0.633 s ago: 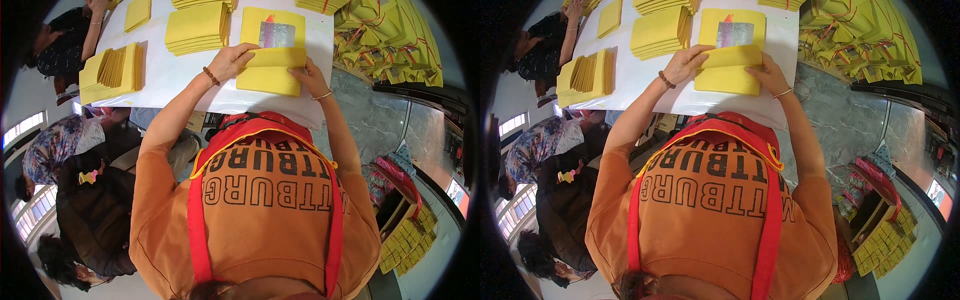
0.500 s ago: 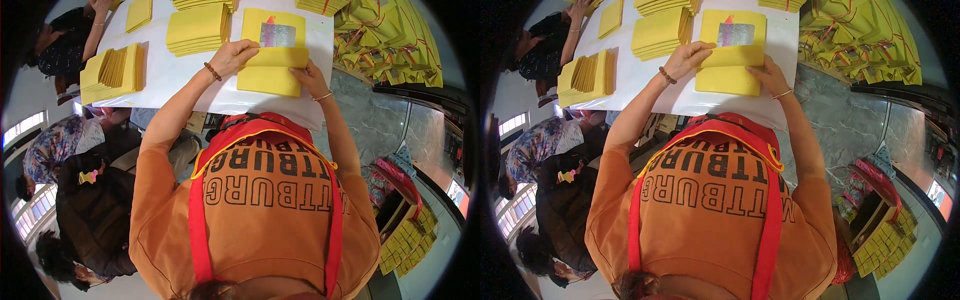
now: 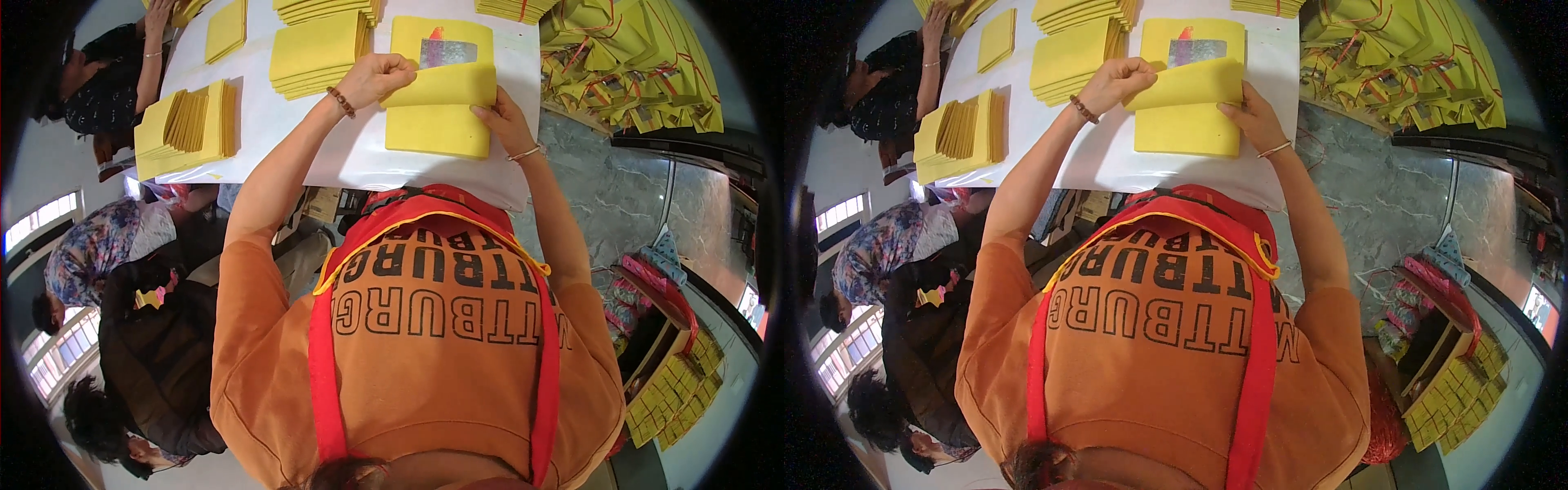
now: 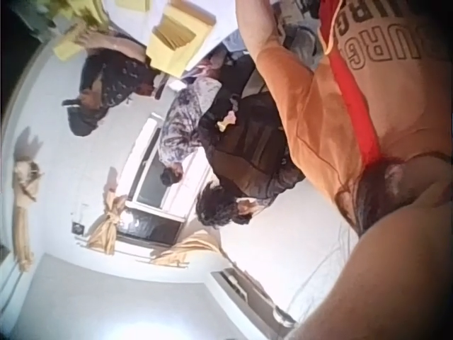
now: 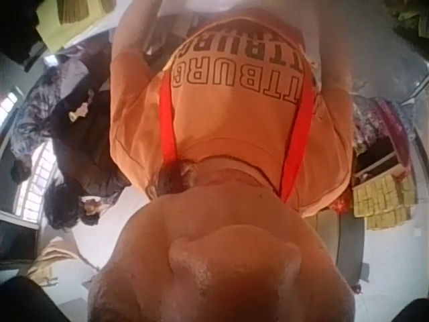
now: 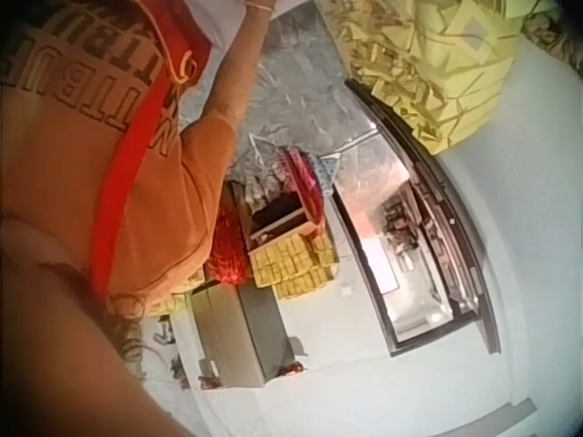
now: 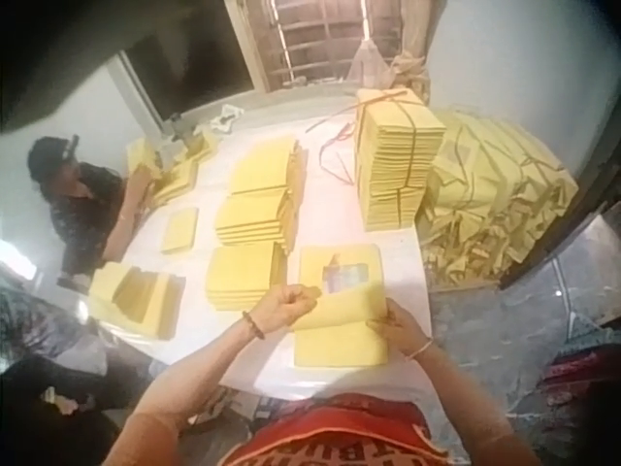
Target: Folding yellow paper sheets at a work table.
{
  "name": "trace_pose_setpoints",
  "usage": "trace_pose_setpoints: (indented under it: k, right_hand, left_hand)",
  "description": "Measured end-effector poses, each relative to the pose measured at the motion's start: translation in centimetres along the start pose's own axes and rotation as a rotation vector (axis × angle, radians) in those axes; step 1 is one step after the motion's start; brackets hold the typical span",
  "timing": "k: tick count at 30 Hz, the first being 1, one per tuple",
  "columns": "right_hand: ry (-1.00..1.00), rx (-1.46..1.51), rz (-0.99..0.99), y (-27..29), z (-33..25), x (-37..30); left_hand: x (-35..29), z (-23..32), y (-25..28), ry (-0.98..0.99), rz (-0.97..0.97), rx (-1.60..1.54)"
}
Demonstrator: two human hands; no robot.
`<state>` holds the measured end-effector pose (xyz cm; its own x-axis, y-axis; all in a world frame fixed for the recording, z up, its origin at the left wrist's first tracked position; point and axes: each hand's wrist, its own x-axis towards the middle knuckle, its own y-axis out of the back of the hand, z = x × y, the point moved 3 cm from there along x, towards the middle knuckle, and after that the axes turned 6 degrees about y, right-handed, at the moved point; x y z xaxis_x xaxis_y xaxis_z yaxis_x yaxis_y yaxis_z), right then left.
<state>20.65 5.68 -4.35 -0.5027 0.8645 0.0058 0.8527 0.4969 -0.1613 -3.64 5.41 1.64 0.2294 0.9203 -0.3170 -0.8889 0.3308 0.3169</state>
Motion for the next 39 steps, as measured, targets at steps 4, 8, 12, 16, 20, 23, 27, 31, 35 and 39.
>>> trace_pose_setpoints:
  k: [4, 8, 12, 16, 20, 23, 27, 31, 35, 39]
  right_hand:
    - [0.012, -0.064, 0.002, 0.1, 0.1, -0.1]
    - [0.036, -0.112, 0.0, 0.3, 0.7, -0.1]
    - [0.046, -0.13, -0.008, 0.2, 0.4, 0.0]
    - [0.014, -0.104, -0.021, 0.1, 0.2, 0.0]
    - [0.102, -0.178, -0.026, 0.3, 0.6, 0.1]
    - [0.088, -0.156, -0.002, 0.4, 0.9, 0.2]
    - [0.072, -0.179, -0.003, 0.5, 1.1, 0.1]
    - [0.077, -0.24, -0.016, 0.8, 1.6, 0.1]
    - [0.057, -0.253, -0.016, 1.1, 1.8, -0.1]
    - [0.069, -0.229, -0.032, 0.9, 1.5, -0.1]
  left_hand:
    - [-0.9, -0.3, -0.3, 0.063, -0.113, -0.035]
    - [-1.2, -1.3, -0.7, 0.088, -0.159, -0.039]
    - [-1.4, -1.8, -1.1, 0.073, -0.204, -0.09]
    - [-1.6, -2.0, -1.3, 0.084, -0.264, -0.125]
    - [-1.5, -3.1, -1.1, 0.052, -0.291, -0.094]
    - [-1.4, -3.7, -1.3, 0.043, -0.287, -0.059]
    - [-1.6, -3.0, -1.3, -0.012, -0.282, -0.073]
    - [-1.1, -1.8, -0.5, -0.031, -0.241, -0.006]
    - [-0.4, -0.2, 0.3, 0.0, -0.229, 0.078]
    - [0.0, 0.2, 0.5, 0.048, -0.292, 0.112]
